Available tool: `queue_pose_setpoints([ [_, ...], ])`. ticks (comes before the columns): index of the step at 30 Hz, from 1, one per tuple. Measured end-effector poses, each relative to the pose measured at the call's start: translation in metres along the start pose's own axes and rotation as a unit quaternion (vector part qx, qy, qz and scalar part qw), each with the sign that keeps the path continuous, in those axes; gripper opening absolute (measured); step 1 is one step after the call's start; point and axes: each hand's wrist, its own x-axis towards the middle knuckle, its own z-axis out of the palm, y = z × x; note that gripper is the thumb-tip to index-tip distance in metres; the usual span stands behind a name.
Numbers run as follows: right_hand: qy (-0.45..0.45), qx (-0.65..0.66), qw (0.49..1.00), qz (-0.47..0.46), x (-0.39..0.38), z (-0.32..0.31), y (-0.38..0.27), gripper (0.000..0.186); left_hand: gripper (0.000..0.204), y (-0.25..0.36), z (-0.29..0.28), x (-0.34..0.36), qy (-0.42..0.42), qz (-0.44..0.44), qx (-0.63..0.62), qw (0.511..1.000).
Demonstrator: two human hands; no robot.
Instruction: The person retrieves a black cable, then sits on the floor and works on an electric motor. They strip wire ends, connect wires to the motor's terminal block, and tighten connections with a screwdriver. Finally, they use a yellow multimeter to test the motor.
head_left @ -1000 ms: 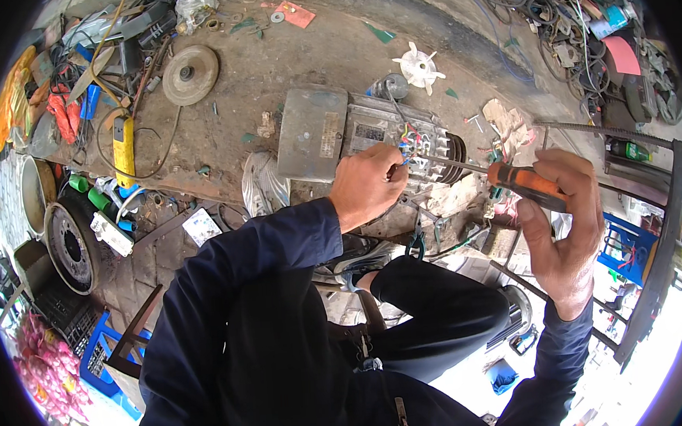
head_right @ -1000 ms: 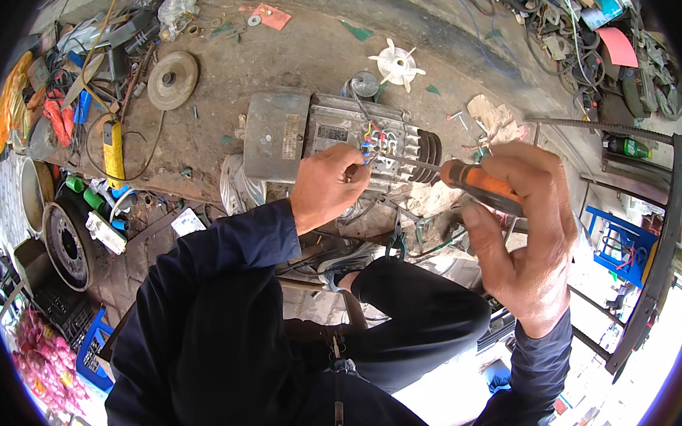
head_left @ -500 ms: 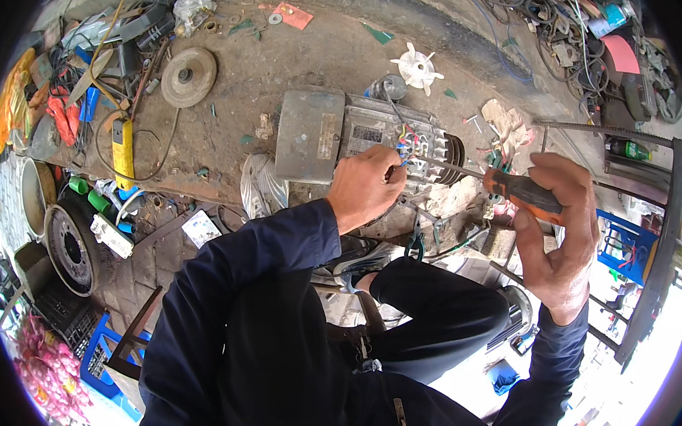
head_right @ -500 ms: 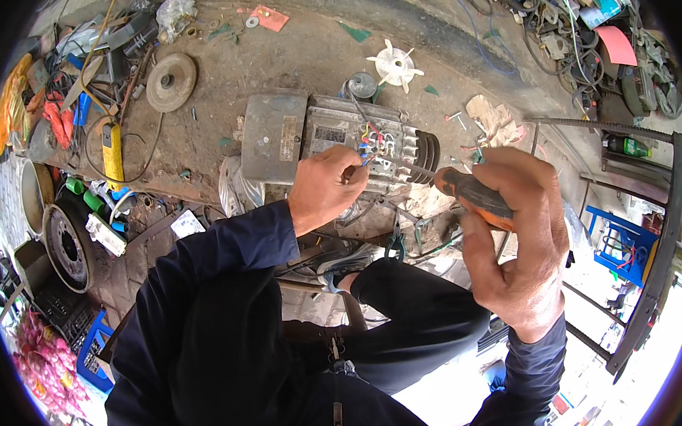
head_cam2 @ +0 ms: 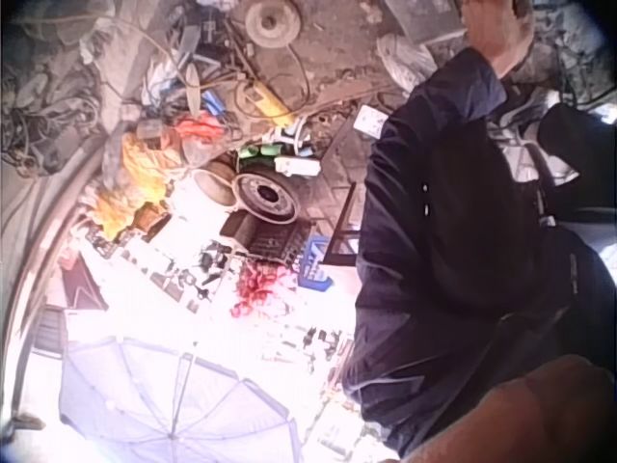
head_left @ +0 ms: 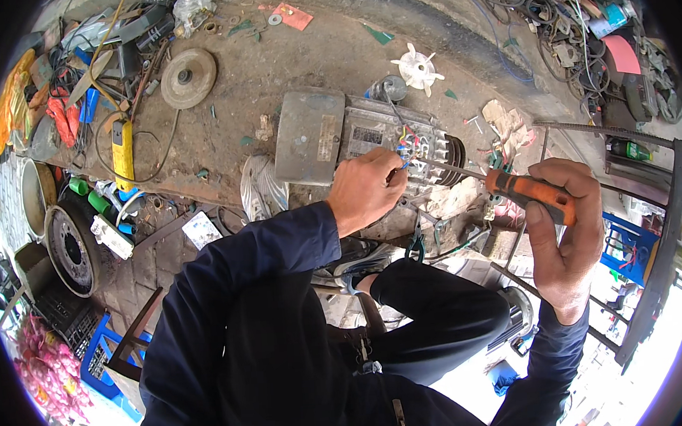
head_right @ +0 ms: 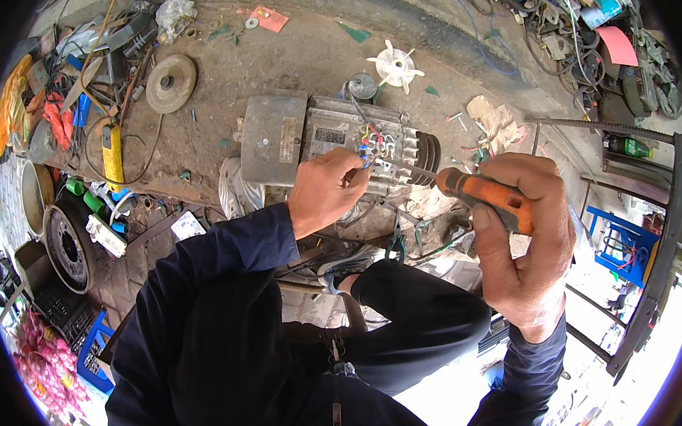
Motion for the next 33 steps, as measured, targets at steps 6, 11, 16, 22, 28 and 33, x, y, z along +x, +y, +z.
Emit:
queue_pose_setpoints([
  [6, 0.058, 0.01, 0.998, 0.002, -0.001, -0.013, -0.001, 0.027, 0.008, 0.001, -0.001, 0.001, -0.008, 0.008, 0.002, 1.0],
  [11, 0.008, 0.155, 0.977, 0.146, 0.003, -0.008, 0.014, 0.021, 0.008, 0.001, -0.002, 0.001, -0.017, 0.005, 0.009, 1.0],
  [16, -0.056, 0.007, 0.998, 0.018, 0.006, 0.081, 0.071, 0.027, 0.008, 0.001, -0.002, 0.001, -0.021, 0.008, 0.016, 1.0],
  [22, -0.057, 0.038, 0.998, -0.013, -0.004, 0.131, 0.096, 0.036, 0.008, 0.002, -0.001, 0.002, -0.012, 0.007, 0.004, 1.0],
  [28, -0.016, 0.046, 0.998, 0.038, -0.01, 0.152, 0.103, 0.024, 0.009, 0.004, -0.001, 0.002, -0.015, -0.017, -0.004, 1.0],
  [33, 0.025, 0.042, 0.997, 0.064, -0.019, 0.166, 0.099, 0.02, 0.01, 0.004, -0.002, 0.002, -0.022, -0.017, -0.004, 1.0],
])
